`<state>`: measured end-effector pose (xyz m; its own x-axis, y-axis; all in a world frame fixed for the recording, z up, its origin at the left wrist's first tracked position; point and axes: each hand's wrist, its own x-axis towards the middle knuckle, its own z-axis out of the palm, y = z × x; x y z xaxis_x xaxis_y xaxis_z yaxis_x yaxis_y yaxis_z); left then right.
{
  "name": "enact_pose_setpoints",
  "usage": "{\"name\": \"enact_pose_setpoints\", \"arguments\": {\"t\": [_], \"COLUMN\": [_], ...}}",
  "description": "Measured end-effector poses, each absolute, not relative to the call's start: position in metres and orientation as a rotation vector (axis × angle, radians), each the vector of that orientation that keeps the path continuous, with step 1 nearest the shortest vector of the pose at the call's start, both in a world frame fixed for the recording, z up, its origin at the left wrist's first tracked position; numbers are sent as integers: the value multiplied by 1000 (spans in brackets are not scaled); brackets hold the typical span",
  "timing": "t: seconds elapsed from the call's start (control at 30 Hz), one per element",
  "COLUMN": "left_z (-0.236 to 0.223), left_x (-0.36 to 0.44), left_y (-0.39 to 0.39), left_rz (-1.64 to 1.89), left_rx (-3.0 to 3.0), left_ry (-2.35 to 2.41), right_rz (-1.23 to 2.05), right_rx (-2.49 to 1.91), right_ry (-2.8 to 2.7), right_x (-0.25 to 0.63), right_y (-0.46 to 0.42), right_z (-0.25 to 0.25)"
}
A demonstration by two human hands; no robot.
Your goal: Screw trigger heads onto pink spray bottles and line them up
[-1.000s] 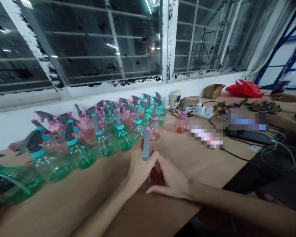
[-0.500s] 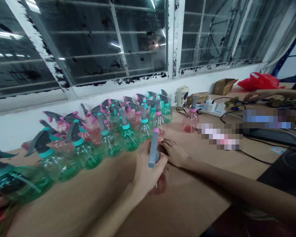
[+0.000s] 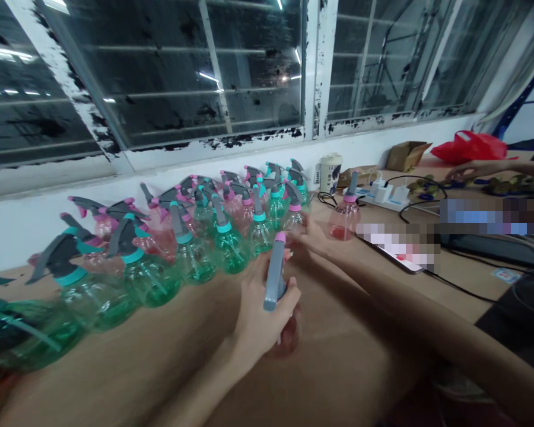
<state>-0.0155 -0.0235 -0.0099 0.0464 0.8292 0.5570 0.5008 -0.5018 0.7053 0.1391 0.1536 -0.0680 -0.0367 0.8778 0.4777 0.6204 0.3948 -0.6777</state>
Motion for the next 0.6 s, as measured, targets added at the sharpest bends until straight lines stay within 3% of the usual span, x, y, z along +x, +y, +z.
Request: {"name": "enact_pose_setpoints", "arguments": {"t": [0.6], "left_z": [-9], "left_x": [-16], "left_y": [-24], "left_rz": [1431], "left_rx": [2028], "left_ry": [1361], "right_rz": [226], "right_rx": [-1574], "right_ry": [-1620], "right_x": [115], "right_y": [117], "right_z": [-74]}}
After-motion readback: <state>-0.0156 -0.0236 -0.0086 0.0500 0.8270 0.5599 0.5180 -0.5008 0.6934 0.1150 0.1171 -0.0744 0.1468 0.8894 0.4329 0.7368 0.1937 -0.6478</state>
